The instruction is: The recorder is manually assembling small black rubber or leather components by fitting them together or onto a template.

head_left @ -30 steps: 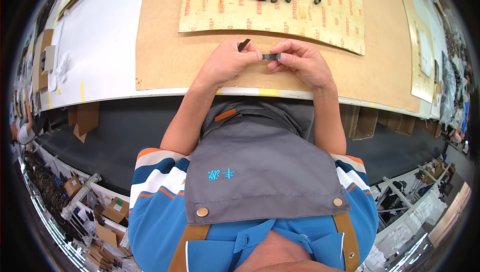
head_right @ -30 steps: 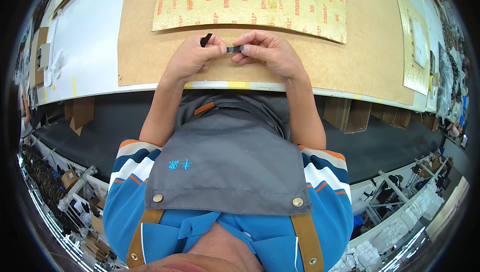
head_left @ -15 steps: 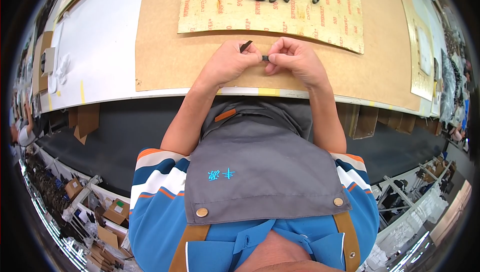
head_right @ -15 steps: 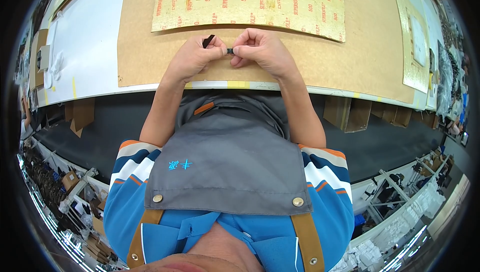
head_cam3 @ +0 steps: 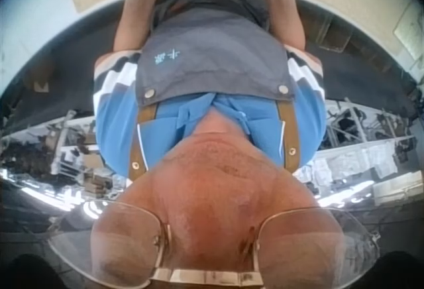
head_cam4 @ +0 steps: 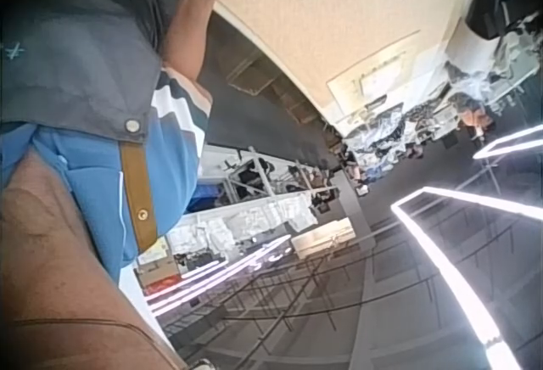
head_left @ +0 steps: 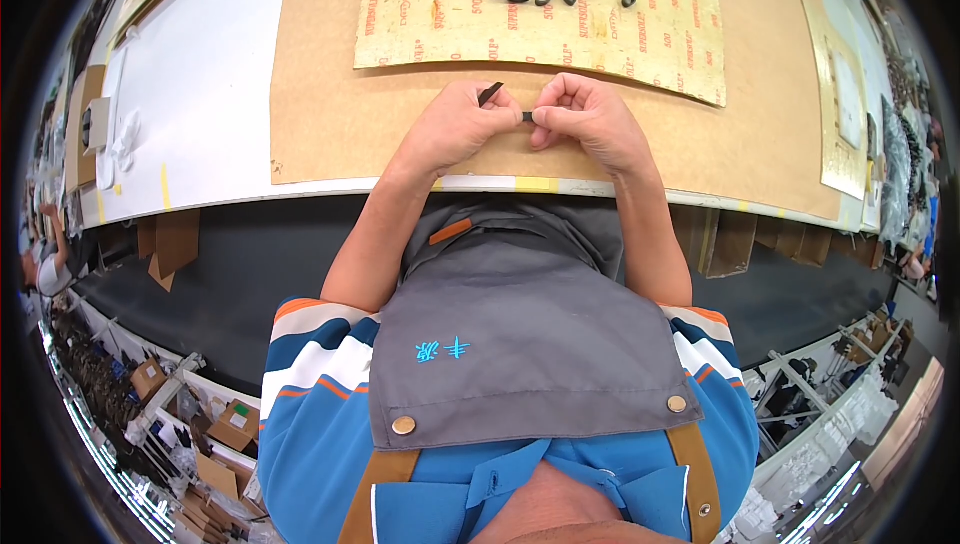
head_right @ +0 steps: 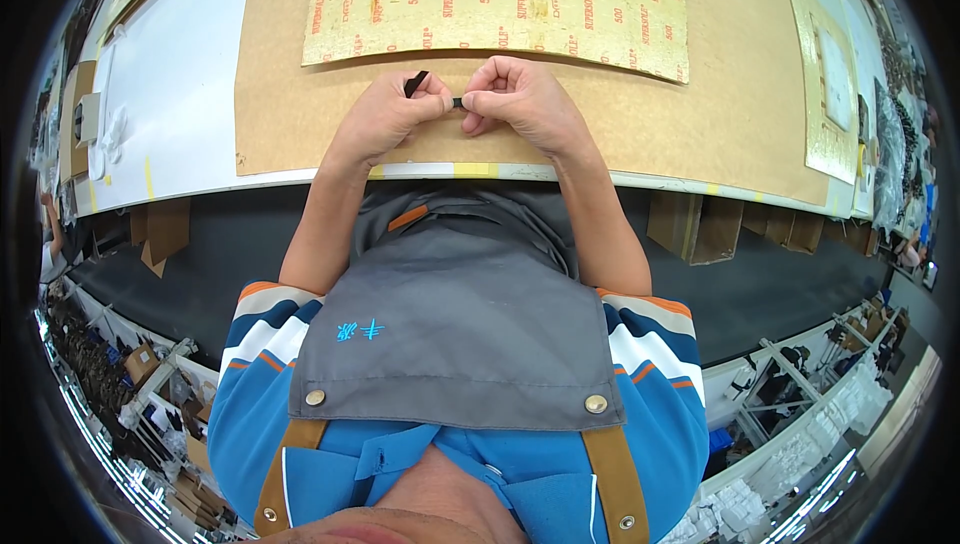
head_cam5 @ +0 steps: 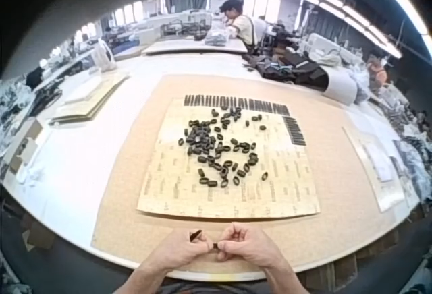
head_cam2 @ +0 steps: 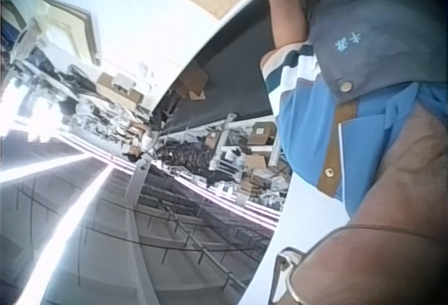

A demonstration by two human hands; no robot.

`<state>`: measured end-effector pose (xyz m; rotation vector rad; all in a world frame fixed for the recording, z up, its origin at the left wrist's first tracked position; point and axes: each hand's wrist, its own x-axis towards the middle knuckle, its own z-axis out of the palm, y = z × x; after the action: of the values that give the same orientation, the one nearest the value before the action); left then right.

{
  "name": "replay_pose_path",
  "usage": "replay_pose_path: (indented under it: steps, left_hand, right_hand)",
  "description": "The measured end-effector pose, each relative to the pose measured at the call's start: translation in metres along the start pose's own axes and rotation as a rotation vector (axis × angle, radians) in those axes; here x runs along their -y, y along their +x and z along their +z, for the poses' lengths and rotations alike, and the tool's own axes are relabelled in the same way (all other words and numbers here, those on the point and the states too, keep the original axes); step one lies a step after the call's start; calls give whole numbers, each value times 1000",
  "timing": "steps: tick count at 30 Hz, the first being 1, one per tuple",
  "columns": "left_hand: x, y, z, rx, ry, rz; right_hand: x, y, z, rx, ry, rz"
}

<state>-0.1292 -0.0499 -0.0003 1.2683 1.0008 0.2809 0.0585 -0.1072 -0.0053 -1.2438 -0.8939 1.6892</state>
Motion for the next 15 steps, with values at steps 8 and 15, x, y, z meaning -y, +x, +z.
replay_pose_path:
  steps: [8,15]
  left_hand:
    - [-1,0,0,-3,29,4]
    - [-1,0,0,-1,20,-3]
  right_hand:
    - [-2,1,0,-3,-1,7]
    - [-3,2,0,4,8,4]
